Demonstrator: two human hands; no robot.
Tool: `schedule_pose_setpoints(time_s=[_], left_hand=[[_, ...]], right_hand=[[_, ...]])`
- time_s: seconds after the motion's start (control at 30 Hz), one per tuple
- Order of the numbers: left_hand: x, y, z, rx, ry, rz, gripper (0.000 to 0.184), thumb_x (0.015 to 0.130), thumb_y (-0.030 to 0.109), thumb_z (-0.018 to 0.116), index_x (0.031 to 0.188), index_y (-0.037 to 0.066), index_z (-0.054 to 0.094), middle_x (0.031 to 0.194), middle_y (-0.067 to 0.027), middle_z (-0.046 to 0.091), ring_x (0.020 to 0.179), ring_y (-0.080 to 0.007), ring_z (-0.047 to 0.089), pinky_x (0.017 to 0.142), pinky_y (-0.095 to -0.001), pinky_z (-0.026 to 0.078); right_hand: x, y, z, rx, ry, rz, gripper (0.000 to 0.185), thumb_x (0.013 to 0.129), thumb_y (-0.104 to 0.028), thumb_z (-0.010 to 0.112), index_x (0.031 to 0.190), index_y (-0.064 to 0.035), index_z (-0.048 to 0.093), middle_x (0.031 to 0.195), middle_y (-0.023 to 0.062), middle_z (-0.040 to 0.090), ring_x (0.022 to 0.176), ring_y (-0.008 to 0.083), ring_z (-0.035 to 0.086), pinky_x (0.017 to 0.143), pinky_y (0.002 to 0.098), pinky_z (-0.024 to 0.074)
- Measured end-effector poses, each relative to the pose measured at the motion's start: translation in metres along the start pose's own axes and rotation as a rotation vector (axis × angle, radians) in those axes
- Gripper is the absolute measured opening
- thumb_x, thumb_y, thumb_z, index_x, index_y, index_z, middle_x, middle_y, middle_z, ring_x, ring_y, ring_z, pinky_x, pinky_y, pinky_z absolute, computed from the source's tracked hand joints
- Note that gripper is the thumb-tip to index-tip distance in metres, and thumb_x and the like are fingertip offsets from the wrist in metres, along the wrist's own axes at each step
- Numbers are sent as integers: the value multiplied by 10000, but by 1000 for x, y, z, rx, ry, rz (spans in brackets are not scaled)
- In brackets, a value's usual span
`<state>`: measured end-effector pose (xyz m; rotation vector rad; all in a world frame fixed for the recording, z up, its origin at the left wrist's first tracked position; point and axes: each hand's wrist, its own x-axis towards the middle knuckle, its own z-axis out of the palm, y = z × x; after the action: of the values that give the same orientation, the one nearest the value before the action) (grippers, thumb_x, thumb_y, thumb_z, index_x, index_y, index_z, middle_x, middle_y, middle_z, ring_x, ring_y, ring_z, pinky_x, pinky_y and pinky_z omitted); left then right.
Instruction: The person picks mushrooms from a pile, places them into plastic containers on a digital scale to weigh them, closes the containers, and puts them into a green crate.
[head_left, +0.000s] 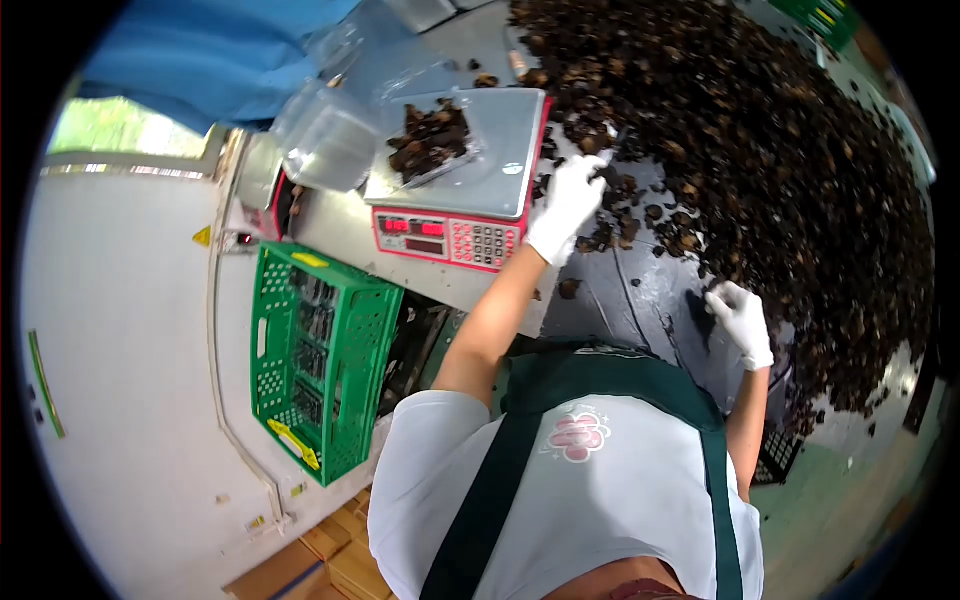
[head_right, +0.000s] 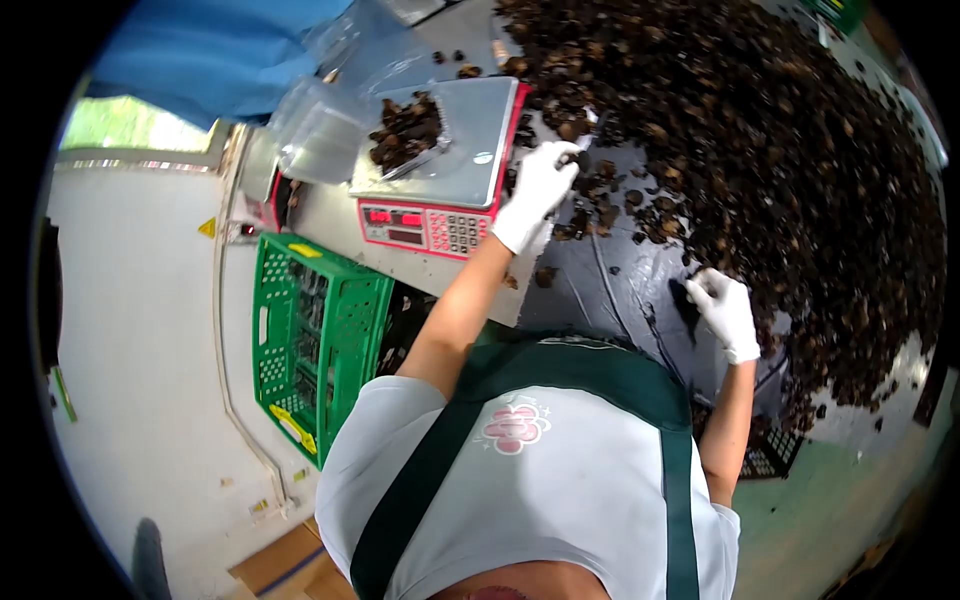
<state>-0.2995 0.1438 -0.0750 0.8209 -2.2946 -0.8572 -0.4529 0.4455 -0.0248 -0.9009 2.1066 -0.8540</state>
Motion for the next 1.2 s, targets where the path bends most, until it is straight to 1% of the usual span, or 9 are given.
schedule_pose_setpoints(time_s=[0.13, 0.23, 0.47, 0.67, 0.83, 0.93, 1.0, 1.1, 1.2], left_hand=[[-48, 40, -28, 37, -127, -259, 235, 747, 111, 634, 982, 121, 653, 744, -81, 614, 711, -233, 617, 741, -331, 481], [-95, 26, -11, 75, -198, -300, 257, 770, 104, 608, 1026, 98, 623, 1076, -135, 565, 953, -300, 585, 930, -427, 412], [-142, 23, 8, 494, -141, 92, 509, 745, 330, 678, 1197, 114, 589, 1274, -121, 498, 1124, -298, 477, 893, -463, 396], [-107, 13, 7, 564, 78, 346, 306, 771, 214, 628, 1067, 136, 638, 864, -16, 573, 746, -205, 558, 606, -285, 491], [-68, 7, 3, 8, 241, 81, 267, 768, 103, 704, 1025, 45, 666, 834, -44, 644, 656, -152, 574, 576, -256, 447], [-47, 23, -8, -887, 18, -687, 168, 844, 164, 694, 986, 85, 652, 752, 45, 577, 567, -49, 485, 453, -210, 353], [-38, 21, -13, -1225, -97, -967, 169, 892, 252, 628, 977, 105, 618, 820, -9, 610, 585, -79, 508, 407, -206, 345], [-33, 2, -1, -1849, -181, -1140, 286, 942, 293, 528, 1102, 60, 565, 925, -112, 638, 715, -197, 598, 461, -220, 461], [-36, 7, 6, -1759, -175, -976, 331, 958, 287, 472, 1159, 29, 530, 1049, -153, 625, 986, -308, 625, 610, -231, 521]], right_hand=[[50, -43, 46, -107, -5, -273, 201, 846, -224, 652, 852, -23, 641, 700, 131, 650, 621, 238, 639, 587, 316, 477], [61, -71, 57, -206, -40, -311, 193, 854, -246, 645, 846, -52, 639, 672, 134, 633, 608, 269, 631, 577, 353, 476], [52, -50, 57, -311, -103, -294, 257, 835, -318, 641, 808, -62, 645, 662, 156, 625, 644, 341, 626, 604, 406, 479], [65, -46, 42, -385, -39, -303, 255, 852, -329, 619, 822, -76, 637, 709, 135, 644, 684, 324, 631, 638, 409, 496], [124, -68, 31, -362, 54, -238, 235, 809, -299, 667, 923, -95, 640, 812, 97, 673, 756, 297, 643, 711, 379, 519], [172, -83, 37, -592, 378, -433, 496, 727, -244, 753, 1167, -117, 565, 1203, 119, 570, 987, 289, 588, 788, 390, 522], [200, -96, 42, -725, 379, -513, 700, 662, -236, 801, 1283, -122, 498, 1378, 165, 425, 1074, 323, 530, 823, 397, 512], [229, -91, 68, -901, 183, -563, 540, 705, -212, 758, 1208, -122, 582, 1338, 154, 472, 1037, 319, 536, 824, 397, 504], [236, -77, 74, -814, 153, -610, 320, 745, -130, 669, 1063, -100, 649, 1184, 86, 596, 978, 299, 561, 817, 375, 502]])
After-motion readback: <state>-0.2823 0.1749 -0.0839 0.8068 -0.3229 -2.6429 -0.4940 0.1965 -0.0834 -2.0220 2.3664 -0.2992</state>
